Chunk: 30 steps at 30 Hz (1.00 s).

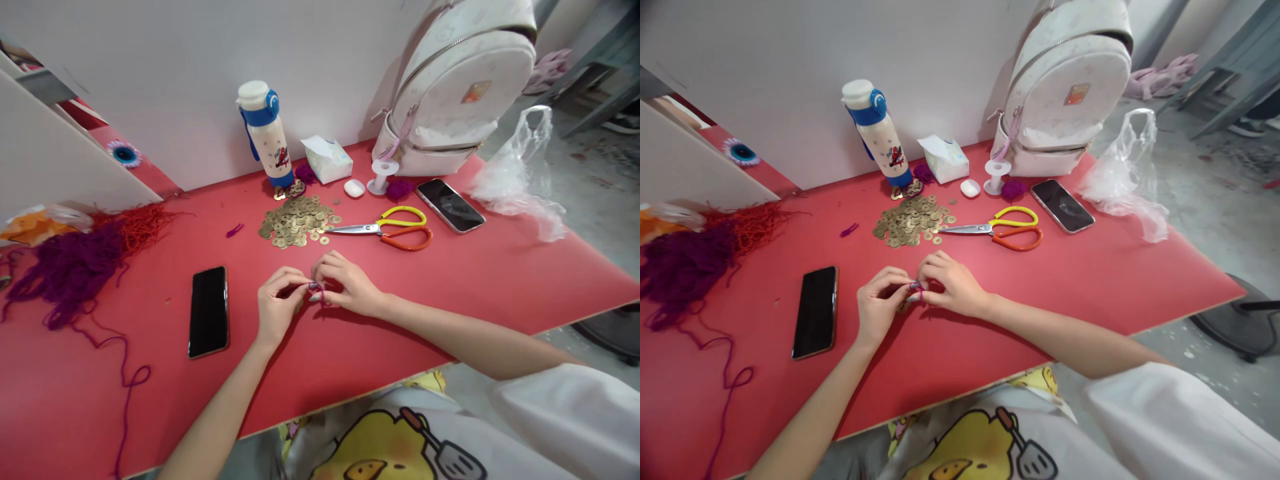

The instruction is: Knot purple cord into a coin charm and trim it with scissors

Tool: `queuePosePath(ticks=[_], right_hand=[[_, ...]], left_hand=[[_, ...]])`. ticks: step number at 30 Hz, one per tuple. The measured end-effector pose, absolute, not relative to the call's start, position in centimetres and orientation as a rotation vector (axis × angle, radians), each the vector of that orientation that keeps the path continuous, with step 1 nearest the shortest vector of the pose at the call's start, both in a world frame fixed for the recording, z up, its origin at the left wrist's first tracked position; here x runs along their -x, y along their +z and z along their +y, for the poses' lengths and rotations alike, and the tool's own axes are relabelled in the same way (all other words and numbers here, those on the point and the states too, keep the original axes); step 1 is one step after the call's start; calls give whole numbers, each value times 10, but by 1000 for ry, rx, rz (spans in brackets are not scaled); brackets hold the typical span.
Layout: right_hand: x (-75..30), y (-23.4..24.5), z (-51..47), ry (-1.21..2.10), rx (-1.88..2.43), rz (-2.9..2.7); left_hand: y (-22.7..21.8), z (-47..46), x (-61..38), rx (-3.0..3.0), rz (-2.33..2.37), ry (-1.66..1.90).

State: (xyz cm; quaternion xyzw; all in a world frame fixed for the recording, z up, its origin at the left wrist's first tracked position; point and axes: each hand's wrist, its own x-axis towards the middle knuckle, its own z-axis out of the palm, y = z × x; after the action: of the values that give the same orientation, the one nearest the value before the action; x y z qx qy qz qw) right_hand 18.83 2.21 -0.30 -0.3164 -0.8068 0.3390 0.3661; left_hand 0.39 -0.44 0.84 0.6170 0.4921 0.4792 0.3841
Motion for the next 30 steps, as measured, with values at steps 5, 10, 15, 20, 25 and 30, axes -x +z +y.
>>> queuePosePath(ticks=[5,10,15,20,25,30], right_hand=[[-193,-1,28,866,817,-1994],[-193,-5,29,761,926,-2091],[-188,-3,20,718,961,-2298],[-189,0,19,613,945,-2084],[-190,-4,18,561,848,-2139],[-183,-9,12,816,942,-2164]], left_hand=[[9,-6,-4,-1481,1185,1097],[9,-5,-3,-1237,1020,1152],[8,-4,-5,-1136,1118,1241],[6,-3,-8,-924,1357,1308],[4,-6,-8,-922,1353,1275],[7,-8,-9,-1139,1384,1269]])
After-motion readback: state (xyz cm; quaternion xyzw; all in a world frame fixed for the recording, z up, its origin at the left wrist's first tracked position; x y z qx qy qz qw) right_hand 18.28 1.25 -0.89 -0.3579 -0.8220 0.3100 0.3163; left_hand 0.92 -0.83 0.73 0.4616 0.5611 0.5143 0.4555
